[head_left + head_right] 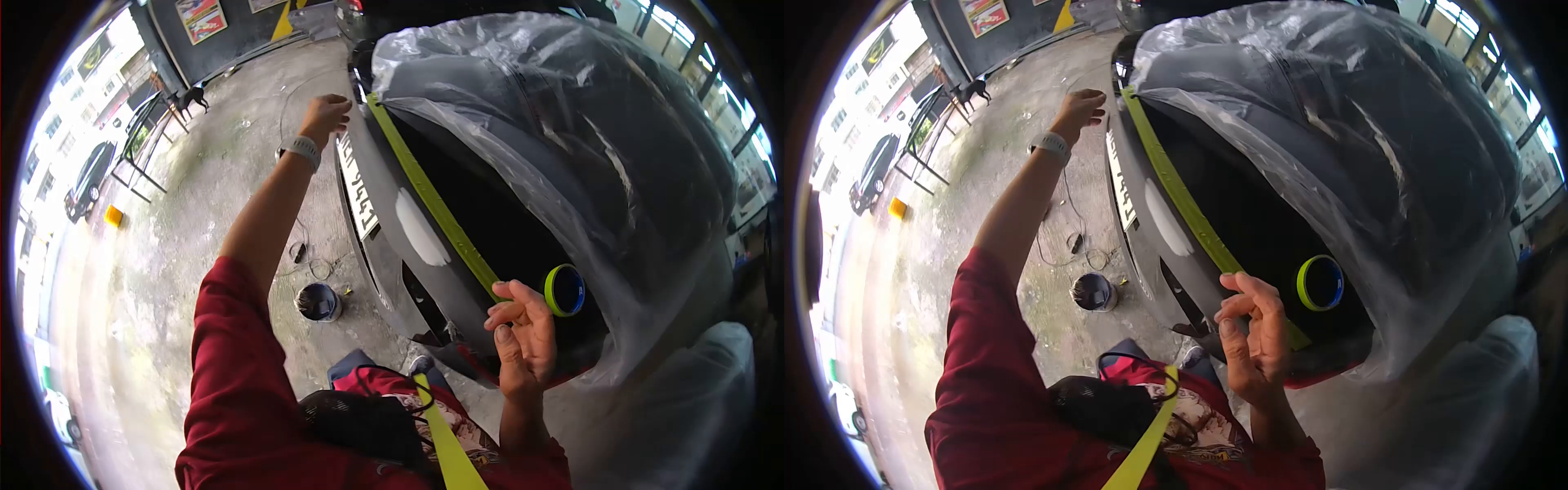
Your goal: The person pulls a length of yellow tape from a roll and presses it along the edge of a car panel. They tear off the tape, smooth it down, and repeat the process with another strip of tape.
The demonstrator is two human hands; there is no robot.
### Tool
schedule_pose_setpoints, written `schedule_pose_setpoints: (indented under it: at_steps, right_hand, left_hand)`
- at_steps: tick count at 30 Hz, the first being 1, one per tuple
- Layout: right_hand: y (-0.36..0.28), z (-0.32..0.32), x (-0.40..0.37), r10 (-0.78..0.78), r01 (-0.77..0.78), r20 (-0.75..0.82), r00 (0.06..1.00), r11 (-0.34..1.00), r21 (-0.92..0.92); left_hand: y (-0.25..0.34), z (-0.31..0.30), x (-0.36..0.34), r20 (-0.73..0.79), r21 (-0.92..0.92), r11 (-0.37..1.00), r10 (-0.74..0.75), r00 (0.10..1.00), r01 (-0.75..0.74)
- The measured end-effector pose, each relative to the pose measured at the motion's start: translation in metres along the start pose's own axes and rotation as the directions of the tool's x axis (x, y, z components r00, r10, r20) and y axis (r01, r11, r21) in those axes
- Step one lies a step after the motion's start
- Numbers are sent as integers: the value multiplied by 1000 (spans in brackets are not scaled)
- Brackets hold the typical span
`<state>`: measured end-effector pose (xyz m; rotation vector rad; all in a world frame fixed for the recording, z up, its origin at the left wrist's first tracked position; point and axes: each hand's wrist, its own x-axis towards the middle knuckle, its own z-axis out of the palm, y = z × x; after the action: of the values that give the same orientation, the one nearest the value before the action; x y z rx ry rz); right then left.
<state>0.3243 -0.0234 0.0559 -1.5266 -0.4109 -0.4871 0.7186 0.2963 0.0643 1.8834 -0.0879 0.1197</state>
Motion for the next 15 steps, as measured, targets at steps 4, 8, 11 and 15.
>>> schedule_pose_setpoints:
  at_steps: [4, 8, 11, 15]
  right_hand:
    - [-2, -22, -10, 9, -13, -97, 995, 999, -39]
    - [11, -38, -16, -18, 8, -215, 977, 999, -48]
    - [20, -36, -14, 8, -9, -266, 964, 1000, -3]
    - [29, -36, -18, 49, -35, -287, 957, 998, 56]
  left_hand:
    - [-16, 25, 42, -112, -62, 993, -109, 988, 103]
    - [-14, 30, 51, -193, 28, 997, -69, 979, 76]
    - [-11, 24, 57, -219, 79, 990, -94, 971, 114]
    - [-9, 19, 57, -78, -59, 995, -87, 993, 82]
